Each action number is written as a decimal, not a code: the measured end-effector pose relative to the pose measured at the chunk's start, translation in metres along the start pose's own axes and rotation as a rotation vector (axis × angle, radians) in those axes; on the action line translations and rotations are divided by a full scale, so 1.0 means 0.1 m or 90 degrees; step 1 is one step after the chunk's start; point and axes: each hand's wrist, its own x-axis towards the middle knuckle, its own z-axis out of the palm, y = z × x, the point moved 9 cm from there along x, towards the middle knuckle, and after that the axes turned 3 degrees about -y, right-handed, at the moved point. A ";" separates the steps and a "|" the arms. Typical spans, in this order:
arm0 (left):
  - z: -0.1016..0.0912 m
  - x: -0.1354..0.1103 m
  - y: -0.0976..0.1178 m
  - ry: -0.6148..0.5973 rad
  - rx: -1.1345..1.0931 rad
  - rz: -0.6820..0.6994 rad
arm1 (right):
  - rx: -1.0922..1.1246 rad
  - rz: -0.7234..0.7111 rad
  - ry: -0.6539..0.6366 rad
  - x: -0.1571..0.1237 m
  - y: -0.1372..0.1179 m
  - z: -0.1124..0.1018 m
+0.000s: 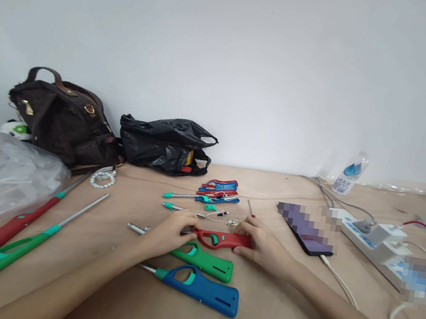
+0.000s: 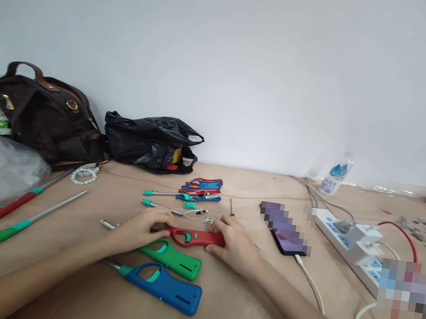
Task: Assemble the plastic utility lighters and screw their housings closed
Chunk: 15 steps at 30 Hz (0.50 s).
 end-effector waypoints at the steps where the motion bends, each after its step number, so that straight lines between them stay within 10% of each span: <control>1: 0.00 0.00 0.00 -0.002 -0.001 -0.001 | 0.003 0.000 -0.001 0.00 0.00 0.00; 15: 0.11 0.03 0.15 -0.060 0.204 0.090 | -0.003 0.015 -0.004 0.03 0.02 0.01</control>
